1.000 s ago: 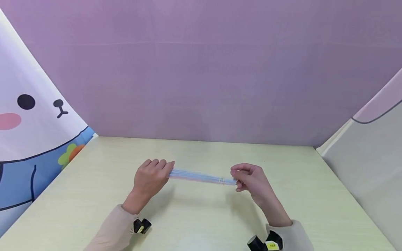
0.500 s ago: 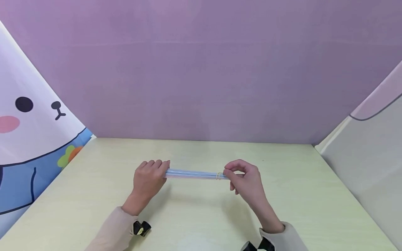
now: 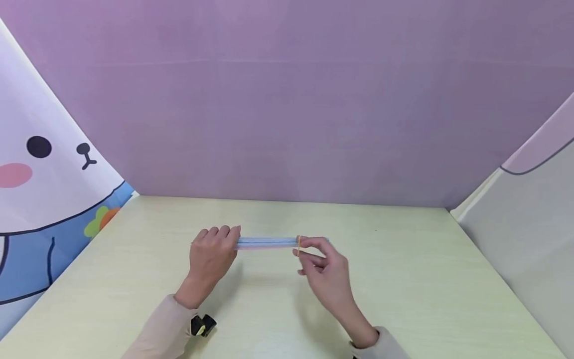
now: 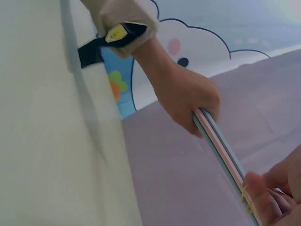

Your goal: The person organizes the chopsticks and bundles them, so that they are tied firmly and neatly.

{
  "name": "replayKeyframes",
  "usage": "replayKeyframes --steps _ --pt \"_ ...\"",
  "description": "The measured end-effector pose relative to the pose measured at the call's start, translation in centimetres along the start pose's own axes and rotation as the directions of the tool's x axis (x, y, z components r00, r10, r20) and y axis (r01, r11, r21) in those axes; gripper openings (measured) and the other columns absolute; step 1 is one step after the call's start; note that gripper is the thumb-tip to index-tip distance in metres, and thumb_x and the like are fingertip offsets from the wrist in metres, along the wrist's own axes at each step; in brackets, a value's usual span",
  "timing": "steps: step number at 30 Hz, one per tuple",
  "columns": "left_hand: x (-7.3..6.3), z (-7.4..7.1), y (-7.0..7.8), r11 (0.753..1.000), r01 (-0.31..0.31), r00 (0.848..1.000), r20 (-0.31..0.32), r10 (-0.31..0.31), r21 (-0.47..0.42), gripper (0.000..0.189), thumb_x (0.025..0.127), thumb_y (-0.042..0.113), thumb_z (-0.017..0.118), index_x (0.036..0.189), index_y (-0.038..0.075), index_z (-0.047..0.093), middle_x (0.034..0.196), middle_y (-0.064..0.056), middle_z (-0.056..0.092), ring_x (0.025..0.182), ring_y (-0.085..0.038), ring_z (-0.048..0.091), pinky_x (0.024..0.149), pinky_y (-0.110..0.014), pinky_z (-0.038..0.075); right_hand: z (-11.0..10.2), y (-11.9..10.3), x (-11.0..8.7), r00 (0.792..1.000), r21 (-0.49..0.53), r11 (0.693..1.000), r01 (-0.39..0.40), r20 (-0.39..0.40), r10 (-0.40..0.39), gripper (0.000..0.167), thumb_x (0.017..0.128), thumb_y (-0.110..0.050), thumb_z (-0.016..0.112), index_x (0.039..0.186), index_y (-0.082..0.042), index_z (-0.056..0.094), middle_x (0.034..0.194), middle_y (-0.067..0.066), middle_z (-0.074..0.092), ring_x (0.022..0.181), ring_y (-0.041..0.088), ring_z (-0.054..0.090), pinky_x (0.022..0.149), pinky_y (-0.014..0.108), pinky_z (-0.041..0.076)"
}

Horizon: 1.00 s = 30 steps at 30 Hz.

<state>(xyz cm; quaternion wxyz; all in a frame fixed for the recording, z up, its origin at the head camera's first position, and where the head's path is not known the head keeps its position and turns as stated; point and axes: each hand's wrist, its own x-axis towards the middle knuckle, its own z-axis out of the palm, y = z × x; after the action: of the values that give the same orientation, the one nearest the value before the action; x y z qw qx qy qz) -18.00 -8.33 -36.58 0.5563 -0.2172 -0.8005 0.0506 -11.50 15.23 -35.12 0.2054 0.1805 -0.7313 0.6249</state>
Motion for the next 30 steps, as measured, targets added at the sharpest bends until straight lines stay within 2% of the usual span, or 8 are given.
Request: replayKeyframes --steps 4,8,11,18,23,30 --pt "0.0 -0.1 0.0 1.0 -0.007 1.0 0.014 0.007 -0.014 0.026 0.084 -0.004 0.043 0.062 0.007 0.053 0.05 -0.005 0.054 0.038 -0.016 0.042 0.039 -0.024 0.03 -1.0 0.1 0.4 0.996 -0.014 1.0 0.005 -0.094 -0.006 0.019 0.079 0.02 0.06 0.095 0.01 0.061 0.093 -0.006 0.072 0.076 0.006 0.072 0.057 0.022 0.055" --pt "0.0 -0.2 0.0 1.0 -0.015 0.999 0.033 0.016 -0.026 0.02 0.083 0.0 0.051 0.066 0.007 0.057 0.053 -0.006 0.058 0.04 -0.017 0.047 0.04 -0.024 0.033 -1.6 0.1 0.7 0.995 -0.086 0.996 -0.002 -0.096 -0.006 0.016 0.077 0.016 0.067 0.089 0.007 0.063 0.083 -0.01 0.071 0.072 0.002 0.07 0.059 0.017 0.053" --pt "0.0 -0.3 0.0 1.0 -0.014 0.999 0.034 0.015 -0.024 0.02 0.084 0.001 0.05 0.066 0.007 0.057 0.053 -0.006 0.058 0.04 -0.017 0.047 0.04 -0.025 0.034 -1.9 0.0 0.8 0.994 -0.16 0.987 0.006 -0.106 -0.023 0.017 0.074 0.013 0.07 0.086 0.002 0.065 0.078 -0.013 0.068 0.07 -0.001 0.067 0.059 0.015 0.052" --pt "-0.1 -0.2 0.3 0.999 -0.024 0.999 0.024 0.025 -0.035 0.016 0.082 0.001 0.054 0.069 0.007 0.061 0.055 -0.006 0.06 0.041 -0.018 0.05 0.04 -0.025 0.035 -2.0 0.5 0.7 0.997 -0.19 0.98 0.052 -0.045 -0.062 0.019 0.074 0.013 0.071 0.085 -0.002 0.065 0.077 -0.01 0.067 0.066 0.001 0.063 0.059 0.018 0.051" --pt "0.0 -0.2 0.5 0.999 -0.021 1.0 0.022 0.022 -0.038 0.022 0.086 0.001 0.049 0.068 0.007 0.06 0.055 -0.006 0.06 0.041 -0.018 0.05 0.04 -0.024 0.034 -2.0 0.7 0.6 0.992 -0.248 0.965 0.09 -0.059 -0.108 0.022 0.072 0.013 0.072 0.083 -0.005 0.065 0.075 -0.007 0.066 0.062 0.0 0.06 0.057 0.016 0.048" --pt "0.1 -0.2 0.5 0.999 -0.025 0.999 0.026 0.026 -0.024 0.025 0.086 -0.001 0.046 0.065 0.007 0.057 0.053 -0.005 0.058 0.04 -0.017 0.048 0.039 -0.024 0.033 -1.7 0.6 0.3 0.997 -0.268 0.963 0.025 -0.069 -0.045 0.021 0.074 0.014 0.069 0.085 -0.003 0.063 0.073 0.004 0.066 0.062 0.001 0.059 0.057 0.017 0.049"
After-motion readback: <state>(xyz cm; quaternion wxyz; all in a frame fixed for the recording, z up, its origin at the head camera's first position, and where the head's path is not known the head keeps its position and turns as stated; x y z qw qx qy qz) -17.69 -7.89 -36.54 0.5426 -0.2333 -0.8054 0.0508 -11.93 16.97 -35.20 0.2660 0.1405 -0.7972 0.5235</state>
